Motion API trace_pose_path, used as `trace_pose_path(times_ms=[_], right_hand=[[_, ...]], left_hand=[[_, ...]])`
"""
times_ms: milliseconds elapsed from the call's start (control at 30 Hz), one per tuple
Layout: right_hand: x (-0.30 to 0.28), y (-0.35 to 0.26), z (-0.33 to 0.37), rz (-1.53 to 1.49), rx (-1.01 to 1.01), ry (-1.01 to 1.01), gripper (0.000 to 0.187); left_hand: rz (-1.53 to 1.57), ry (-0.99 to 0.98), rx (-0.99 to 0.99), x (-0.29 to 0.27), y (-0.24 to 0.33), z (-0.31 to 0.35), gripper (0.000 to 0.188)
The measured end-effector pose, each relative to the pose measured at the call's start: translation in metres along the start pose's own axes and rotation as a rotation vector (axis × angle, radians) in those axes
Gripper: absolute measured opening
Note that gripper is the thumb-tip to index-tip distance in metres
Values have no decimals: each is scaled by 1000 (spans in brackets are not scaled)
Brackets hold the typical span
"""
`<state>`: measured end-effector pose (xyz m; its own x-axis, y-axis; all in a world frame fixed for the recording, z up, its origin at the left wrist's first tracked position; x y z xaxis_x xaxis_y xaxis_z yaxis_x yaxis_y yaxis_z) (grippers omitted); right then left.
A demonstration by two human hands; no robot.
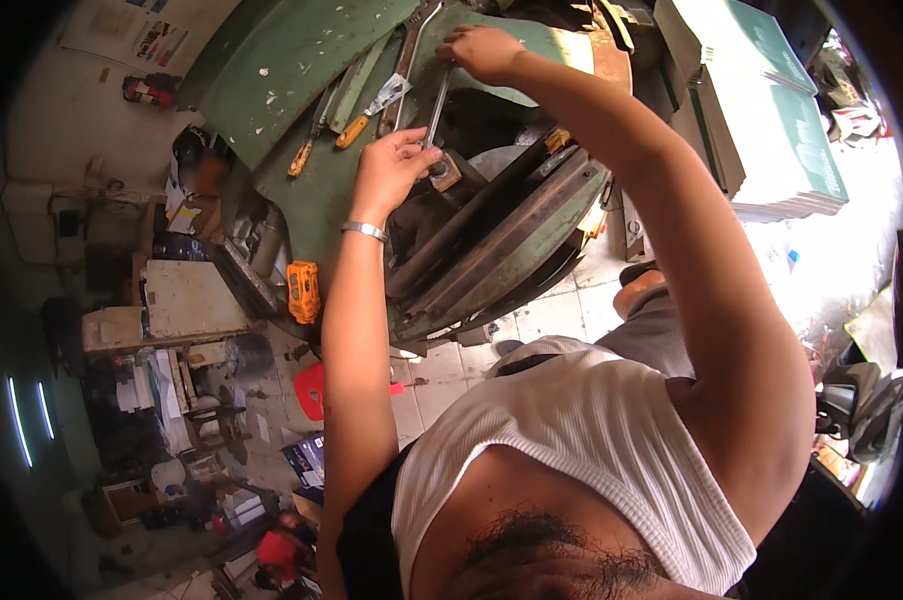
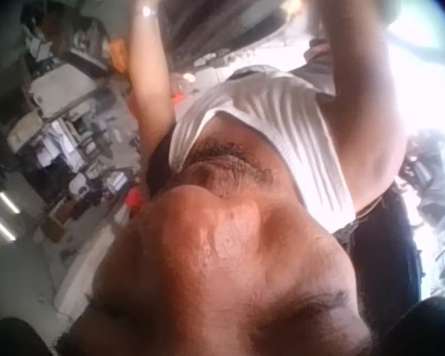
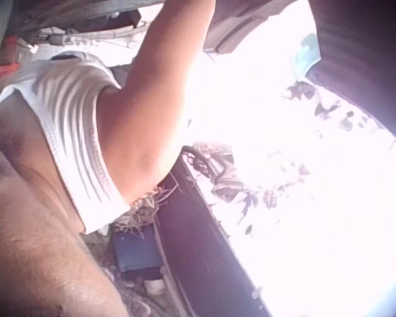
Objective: The person uses a screwdriver and a wrench to work on a green industrial machine, loosening and tightening parts around a metal blade mechanism.
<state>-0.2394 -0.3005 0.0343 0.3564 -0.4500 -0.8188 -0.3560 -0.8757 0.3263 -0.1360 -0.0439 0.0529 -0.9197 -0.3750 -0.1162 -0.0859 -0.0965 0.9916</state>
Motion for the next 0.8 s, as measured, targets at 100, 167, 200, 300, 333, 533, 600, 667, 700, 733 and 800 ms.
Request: trace_pose_path(times_ms=[100,167,200,300,333,533,600,667,700,733,800], right_hand=[[-10,22,26,-171,51,-8,19],[-23,34,52,-110,21,-92,12],[-31,38,68,-135,16,-51,9],[-94,27,108,-202,102,-219,17],[-103,28,124,-198,132,-193,19],[-140,6,168,-185,188,-244,23],[-154,-5,171,-228,211,-249,23],[-163,-19,176,-252,266,-183,19],[-168,-24,179,-277,280,-159,18],[-180,-34,178,-321,336,-188,17],[-182,-47,193,-287,398,-168,18]], left_hand=[[-53,-72,-31,-2,-1,-4,42],[-78,-100,8,-5,-5,-3,39],[-111,-132,56,-6,-2,-3,35],[-244,-166,86,-12,0,5,32],[-228,-172,102,-9,3,3,32],[-371,-220,209,-2,12,6,29],[-311,-234,258,-7,3,6,26],[-354,-213,205,-12,10,18,30],[-388,-131,457,-18,10,26,33],[-427,-34,699,-23,9,36,36],[-208,106,677,-38,13,69,39]])
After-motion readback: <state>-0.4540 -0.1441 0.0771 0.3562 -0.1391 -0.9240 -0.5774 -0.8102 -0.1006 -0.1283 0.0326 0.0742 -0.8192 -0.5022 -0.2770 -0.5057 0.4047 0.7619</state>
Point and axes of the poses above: each hand's wrist, its own z-axis away from the middle knuckle, its own x-axis out of the palm, y = z × x, the point moved 1 cm from there along -z, towards the middle knuckle, and after that the axes turned 15 degrees about z, right-handed, at the moved point
